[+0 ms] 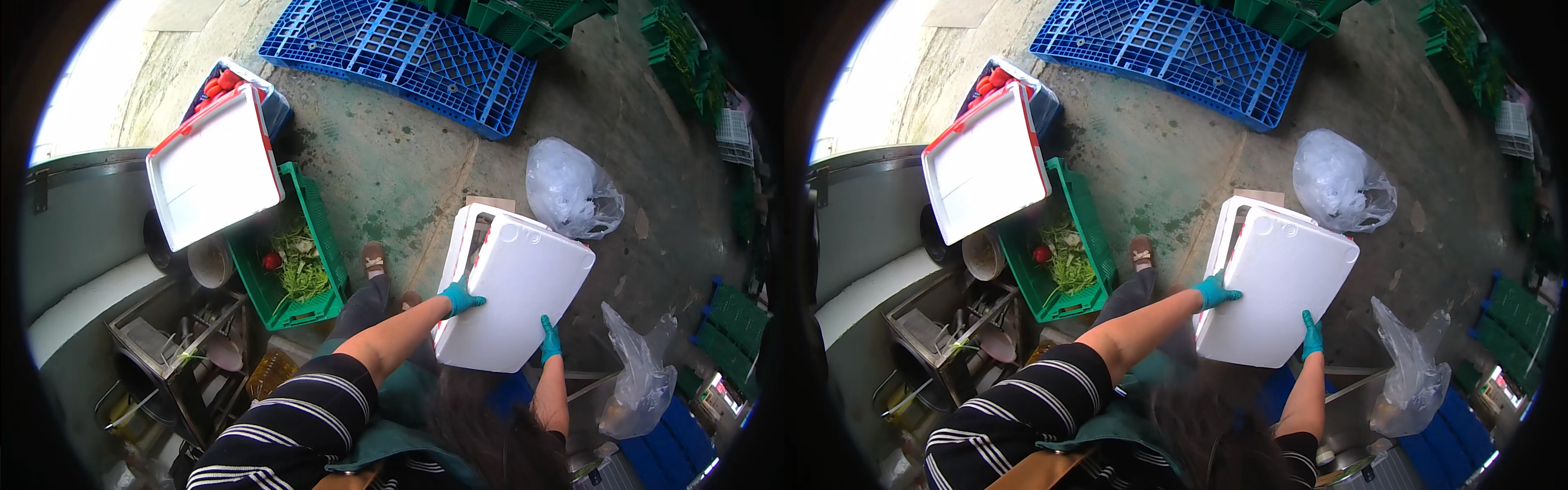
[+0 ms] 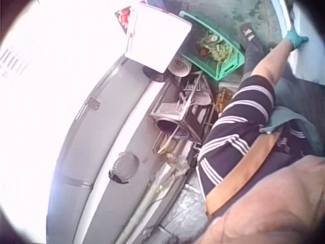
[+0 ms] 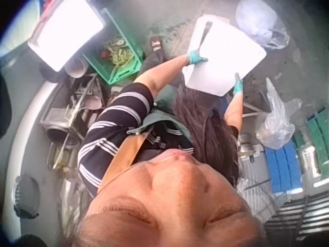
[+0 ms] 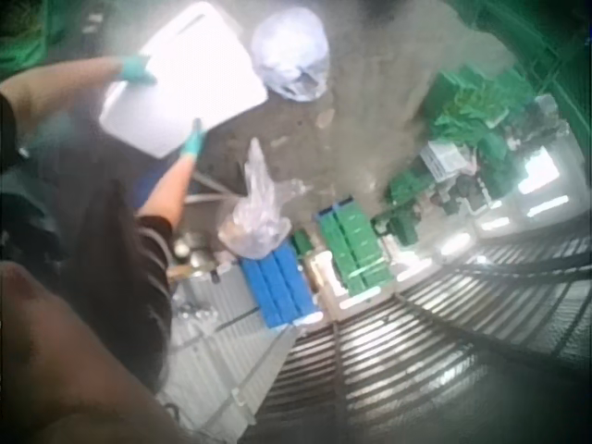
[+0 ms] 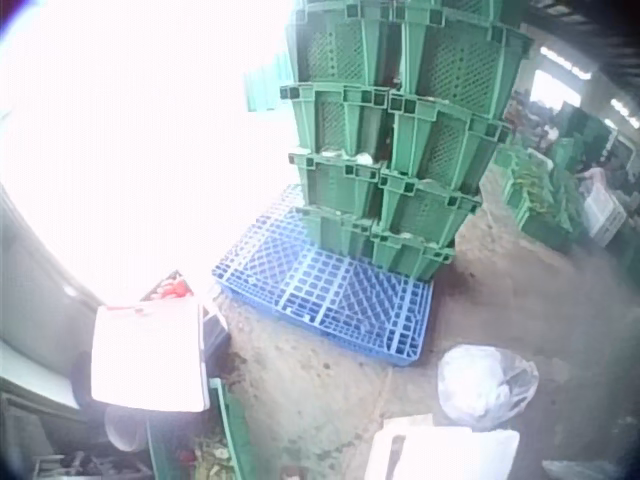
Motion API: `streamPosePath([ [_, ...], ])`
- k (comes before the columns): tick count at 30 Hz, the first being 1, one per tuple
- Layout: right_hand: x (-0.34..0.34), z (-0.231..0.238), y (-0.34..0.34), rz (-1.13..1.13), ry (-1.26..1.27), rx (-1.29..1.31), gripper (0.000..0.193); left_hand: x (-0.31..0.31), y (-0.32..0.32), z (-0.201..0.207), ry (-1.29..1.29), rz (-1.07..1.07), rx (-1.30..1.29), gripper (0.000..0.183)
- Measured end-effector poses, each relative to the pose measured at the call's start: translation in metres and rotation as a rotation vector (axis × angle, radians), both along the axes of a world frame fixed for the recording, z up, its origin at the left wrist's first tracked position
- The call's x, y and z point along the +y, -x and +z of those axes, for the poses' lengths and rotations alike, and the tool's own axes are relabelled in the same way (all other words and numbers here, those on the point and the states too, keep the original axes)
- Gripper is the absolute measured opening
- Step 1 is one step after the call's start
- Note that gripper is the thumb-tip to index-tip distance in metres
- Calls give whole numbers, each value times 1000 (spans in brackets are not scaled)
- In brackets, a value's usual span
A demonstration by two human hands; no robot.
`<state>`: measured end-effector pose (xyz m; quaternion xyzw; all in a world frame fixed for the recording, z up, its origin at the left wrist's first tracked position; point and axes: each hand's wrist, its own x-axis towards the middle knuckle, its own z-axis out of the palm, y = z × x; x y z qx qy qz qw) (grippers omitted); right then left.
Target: The person opens a white styrofoam cooler to reveal red bell peppers, then closes it and moves it aside. They stack several white styrofoam boxes, place a brick on top, and handle a large plastic bag. The person also moves a metal pot and a cutting board within a commercial kitchen area.
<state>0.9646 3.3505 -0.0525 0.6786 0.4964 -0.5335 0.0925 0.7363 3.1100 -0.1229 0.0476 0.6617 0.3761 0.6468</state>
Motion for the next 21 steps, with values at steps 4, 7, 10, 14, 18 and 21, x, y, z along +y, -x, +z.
streamPosePath([
  [4, -10, -41, 5, -50, 17, -33, 82, -9, 5, -28, 50, -7, -54, 106],
  [7, -15, -68, 18, -95, 111, -89, 82, -12, 14, -50, 135, 82, 99, 116],
  [10, -12, -90, 25, -60, 12, -50, 82, -6, 31, -71, 142, 160, 7, 131],
  [14, 16, -107, 17, -59, 79, -108, 83, 7, 49, -89, 88, 180, -231, 140],
  [18, 32, -102, 20, -95, 279, -52, 81, 17, 49, -92, 6, 264, -453, 140],
  [21, 32, -68, 39, -38, 125, -1, 81, 16, 50, -76, -38, 263, -384, 133],
])
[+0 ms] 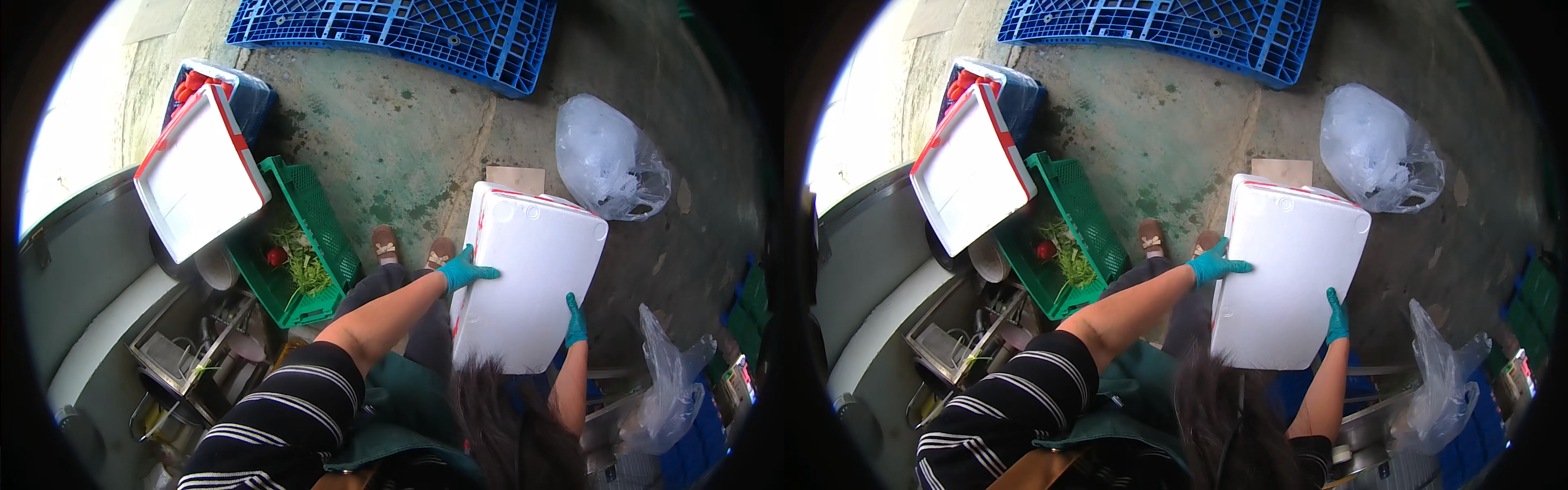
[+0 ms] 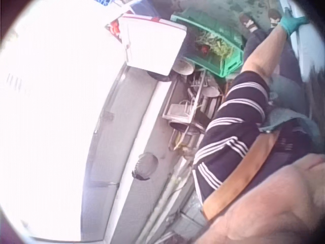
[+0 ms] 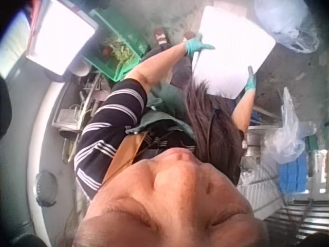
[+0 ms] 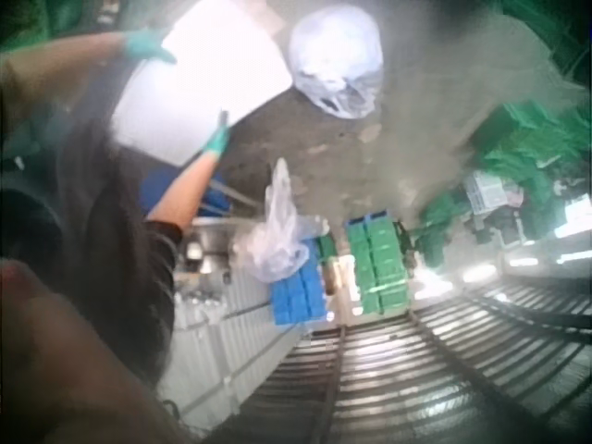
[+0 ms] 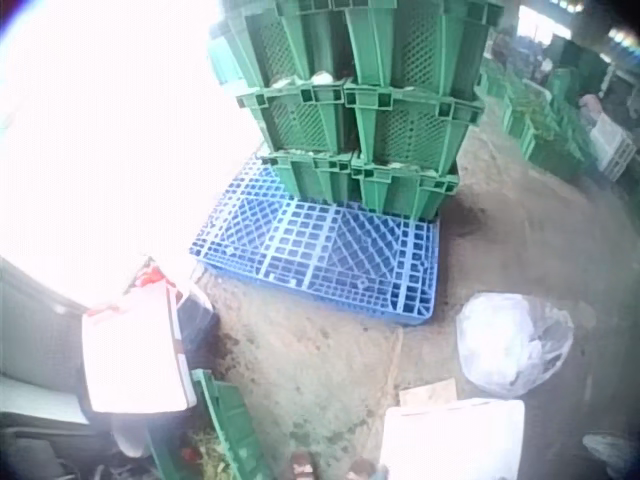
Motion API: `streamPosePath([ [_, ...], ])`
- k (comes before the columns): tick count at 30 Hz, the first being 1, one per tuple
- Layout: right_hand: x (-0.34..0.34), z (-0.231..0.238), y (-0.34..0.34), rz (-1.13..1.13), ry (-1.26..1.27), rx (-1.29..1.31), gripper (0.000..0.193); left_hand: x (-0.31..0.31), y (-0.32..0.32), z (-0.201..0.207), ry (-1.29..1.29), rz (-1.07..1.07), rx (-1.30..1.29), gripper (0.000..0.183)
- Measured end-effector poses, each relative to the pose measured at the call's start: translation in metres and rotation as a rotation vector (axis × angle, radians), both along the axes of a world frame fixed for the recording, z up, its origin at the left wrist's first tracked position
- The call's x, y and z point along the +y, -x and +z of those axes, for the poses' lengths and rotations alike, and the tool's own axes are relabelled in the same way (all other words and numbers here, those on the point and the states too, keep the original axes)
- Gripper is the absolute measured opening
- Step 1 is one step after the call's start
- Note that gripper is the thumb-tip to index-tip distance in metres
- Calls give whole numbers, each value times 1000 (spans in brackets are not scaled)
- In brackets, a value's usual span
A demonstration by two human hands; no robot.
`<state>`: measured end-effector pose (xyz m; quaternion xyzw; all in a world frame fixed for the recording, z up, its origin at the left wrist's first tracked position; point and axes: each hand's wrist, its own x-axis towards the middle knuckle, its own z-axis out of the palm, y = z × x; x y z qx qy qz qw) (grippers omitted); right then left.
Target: The person opens a white styrofoam cooler to reveal red bell peppers, then closes it and moves it aside. They stack several white styrofoam boxes, place a brick on top, and handle a large plastic bag. The person also moves a metal pot and a cutting board within a commercial kitchen area.
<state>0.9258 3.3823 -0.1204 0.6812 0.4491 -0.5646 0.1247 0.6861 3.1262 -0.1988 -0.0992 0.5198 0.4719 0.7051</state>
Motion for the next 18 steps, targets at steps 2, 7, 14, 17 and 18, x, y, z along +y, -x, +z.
streamPosePath([
  [2, 2, 39, 22, 172, -172, 105, 80, -5, 12, 25, 5, -91, 112, 130],
  [7, 21, 131, 129, 361, -287, 362, 64, -31, 86, 134, -115, 161, 178, 118],
  [14, -24, 214, 409, 732, -275, 433, 65, -137, 257, 235, -269, 655, 179, 89],
  [17, -79, 228, 549, 931, -326, 553, 62, -195, 333, 235, -236, 842, 281, 69],
  [18, -101, 226, 600, 1006, -322, 597, 61, -215, 367, 230, -228, 893, 299, 72],
])
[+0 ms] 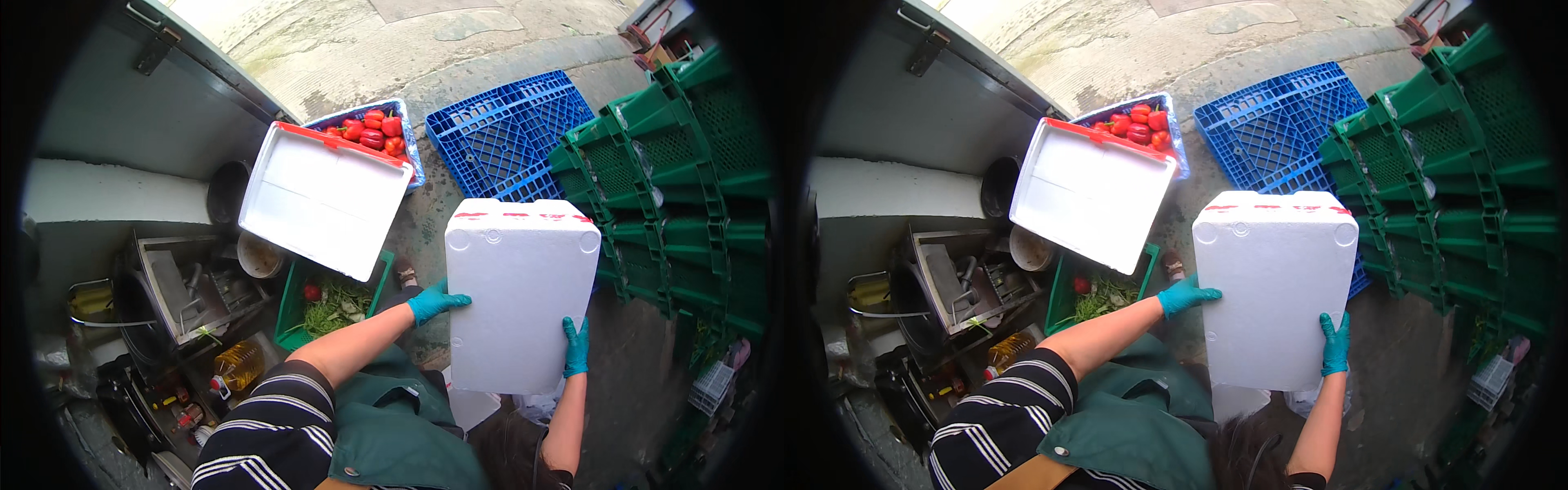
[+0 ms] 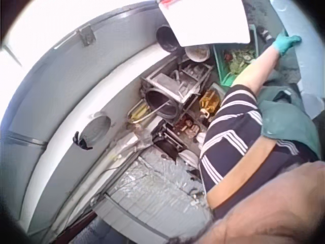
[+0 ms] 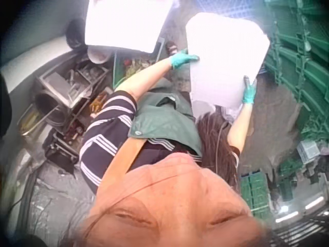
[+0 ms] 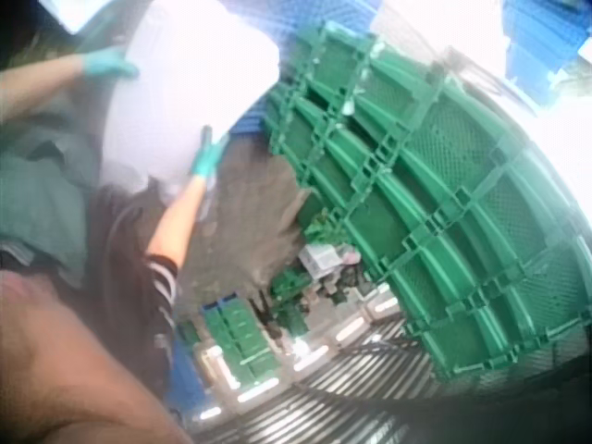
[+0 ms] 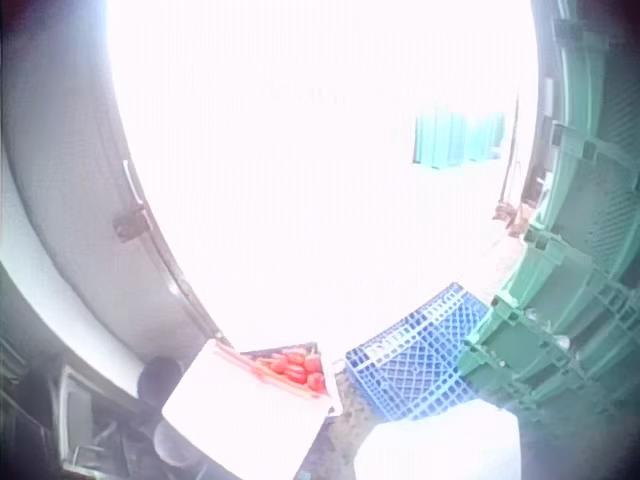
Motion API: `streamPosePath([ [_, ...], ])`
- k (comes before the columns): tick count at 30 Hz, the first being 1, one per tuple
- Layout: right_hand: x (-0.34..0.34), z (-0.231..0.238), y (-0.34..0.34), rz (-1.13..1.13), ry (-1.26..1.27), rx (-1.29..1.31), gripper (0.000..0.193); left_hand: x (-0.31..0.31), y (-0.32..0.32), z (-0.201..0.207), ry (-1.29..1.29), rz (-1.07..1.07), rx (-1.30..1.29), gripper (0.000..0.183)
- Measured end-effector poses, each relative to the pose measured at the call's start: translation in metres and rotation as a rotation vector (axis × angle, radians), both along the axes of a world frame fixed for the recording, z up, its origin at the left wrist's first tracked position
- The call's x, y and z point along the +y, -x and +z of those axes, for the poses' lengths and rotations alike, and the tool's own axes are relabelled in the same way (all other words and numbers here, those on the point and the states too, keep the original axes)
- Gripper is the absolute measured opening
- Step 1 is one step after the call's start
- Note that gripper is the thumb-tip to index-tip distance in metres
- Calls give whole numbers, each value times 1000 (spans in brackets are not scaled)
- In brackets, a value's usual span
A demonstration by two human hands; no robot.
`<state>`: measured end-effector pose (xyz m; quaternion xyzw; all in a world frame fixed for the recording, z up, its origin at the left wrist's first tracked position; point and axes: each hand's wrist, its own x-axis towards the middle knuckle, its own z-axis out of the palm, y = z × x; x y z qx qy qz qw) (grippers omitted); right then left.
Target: The person opens a white styrofoam cooler to reveal red bell peppers, then closes it and moves it aside. They stack several white styrofoam boxes, place a brick on top, and handle a large plastic bag. The person also moves a metal pot and a cutting board within a commercial kitchen area.
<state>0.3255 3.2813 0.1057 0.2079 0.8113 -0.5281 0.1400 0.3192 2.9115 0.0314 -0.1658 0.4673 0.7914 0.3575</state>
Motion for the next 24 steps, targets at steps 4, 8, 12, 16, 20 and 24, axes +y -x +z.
streamPosePath([
  [4, -83, -14, 185, 239, 24, 49, 58, -76, 109, -13, 3, 269, -13, 78],
  [8, -156, -22, 331, 479, 141, -73, 59, -136, 189, -16, 54, 563, -143, 76],
  [12, -221, -38, 452, 485, 170, -252, 50, -183, 257, -38, -37, 811, -35, 68],
  [16, -290, -94, 559, 583, 231, -346, 62, -219, 307, -93, -49, 872, -206, 53],
  [20, -352, -174, 624, 751, 189, -526, 68, -258, 316, -161, 746, 934, -468, 72],
  [24, -383, -236, 641, 776, 4, -526, 68, -261, 320, -214, 1116, 905, -777, 85],
])
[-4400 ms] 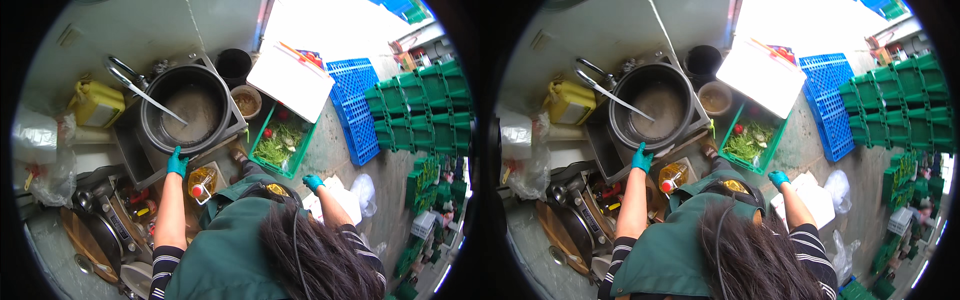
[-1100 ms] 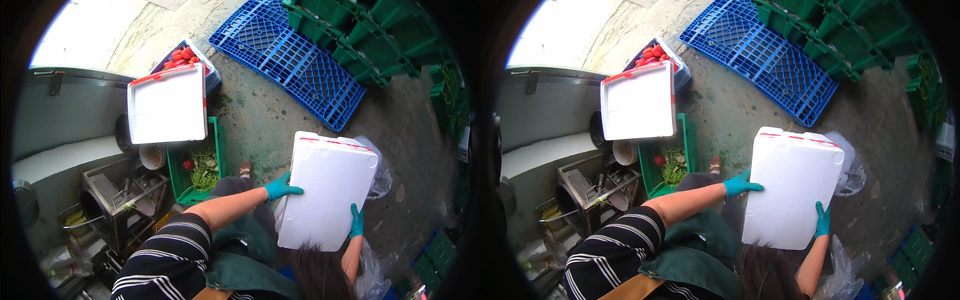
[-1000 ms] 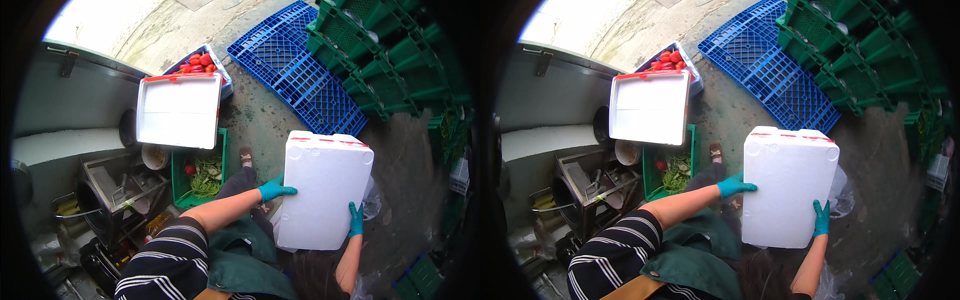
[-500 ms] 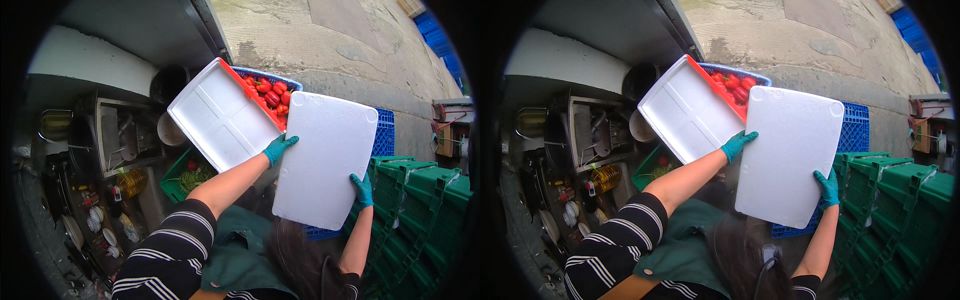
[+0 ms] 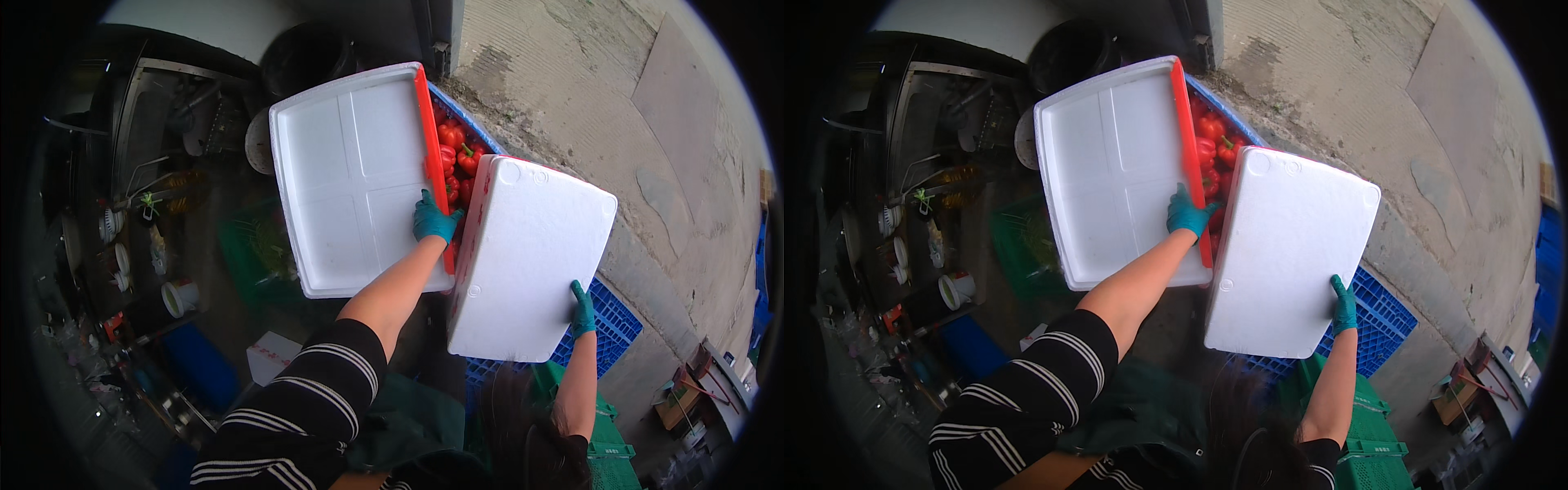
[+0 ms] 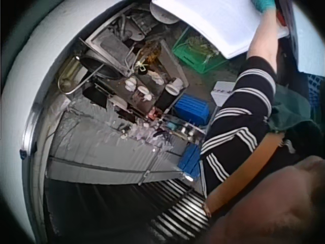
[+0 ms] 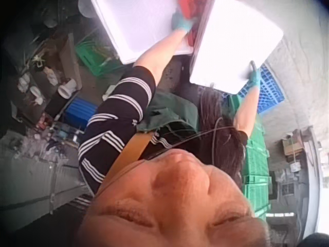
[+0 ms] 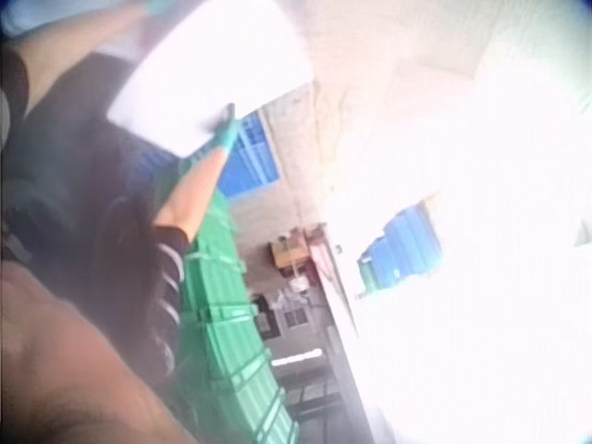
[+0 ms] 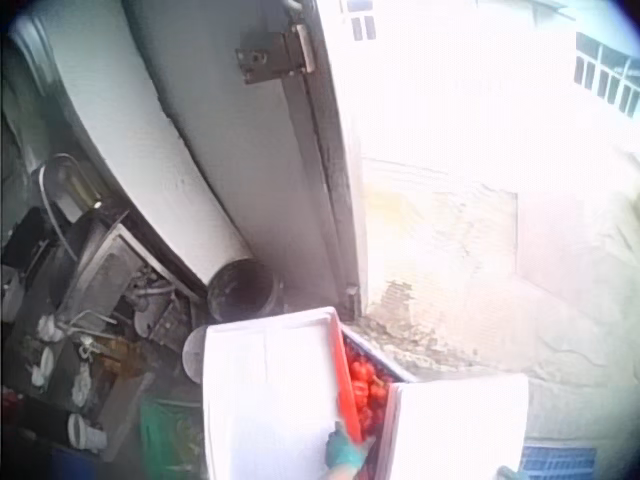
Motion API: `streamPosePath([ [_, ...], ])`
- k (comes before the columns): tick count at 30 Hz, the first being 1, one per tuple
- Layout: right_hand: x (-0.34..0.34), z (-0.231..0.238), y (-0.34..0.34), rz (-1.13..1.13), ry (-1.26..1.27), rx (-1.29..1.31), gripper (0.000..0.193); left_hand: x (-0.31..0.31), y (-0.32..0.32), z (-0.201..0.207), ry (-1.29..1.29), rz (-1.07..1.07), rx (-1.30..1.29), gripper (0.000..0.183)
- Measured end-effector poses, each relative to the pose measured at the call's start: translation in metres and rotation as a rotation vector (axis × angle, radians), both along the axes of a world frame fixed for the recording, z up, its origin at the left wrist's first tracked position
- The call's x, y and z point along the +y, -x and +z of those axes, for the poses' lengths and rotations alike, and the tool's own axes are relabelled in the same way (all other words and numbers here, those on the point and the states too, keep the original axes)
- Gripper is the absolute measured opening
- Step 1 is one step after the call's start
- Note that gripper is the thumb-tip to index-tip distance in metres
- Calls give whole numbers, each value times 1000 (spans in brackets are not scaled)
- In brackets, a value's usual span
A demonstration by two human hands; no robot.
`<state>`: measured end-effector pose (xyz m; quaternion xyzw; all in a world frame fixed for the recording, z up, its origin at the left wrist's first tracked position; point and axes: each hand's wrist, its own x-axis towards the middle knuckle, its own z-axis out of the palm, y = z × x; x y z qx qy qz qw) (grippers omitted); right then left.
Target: The person opens a white styrofoam cooler to reveal red bell peppers, then closes it and moves it aside. They stack several white styrofoam boxes, place a brick on top, and handle a large plastic bag. The person also moves a metal pot and a cutting board within a commercial kitchen area.
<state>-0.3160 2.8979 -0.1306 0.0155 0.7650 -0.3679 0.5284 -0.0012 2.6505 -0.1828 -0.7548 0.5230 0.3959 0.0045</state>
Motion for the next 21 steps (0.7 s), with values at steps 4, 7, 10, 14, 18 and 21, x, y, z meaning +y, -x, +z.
streamPosePath([
  [4, -12, -16, 14, 43, -4, -80, 68, 0, -23, -23, -252, -56, 62, 74],
  [7, -37, -19, 22, 130, 13, -47, 64, 47, -72, 6, 161, -68, -44, 55],
  [10, -83, -19, 13, 217, 73, -24, 54, 100, -156, 64, 222, -67, -123, 52],
  [14, -169, -17, -20, 378, 139, 21, 48, 152, -230, 115, 195, 19, -206, 49],
  [18, -243, -14, -54, 474, 248, 173, 49, 170, -257, 94, 186, 124, -394, 49],
  [21, -288, -5, -59, 587, 259, 251, 47, 181, -272, 70, 115, 210, -428, 54],
])
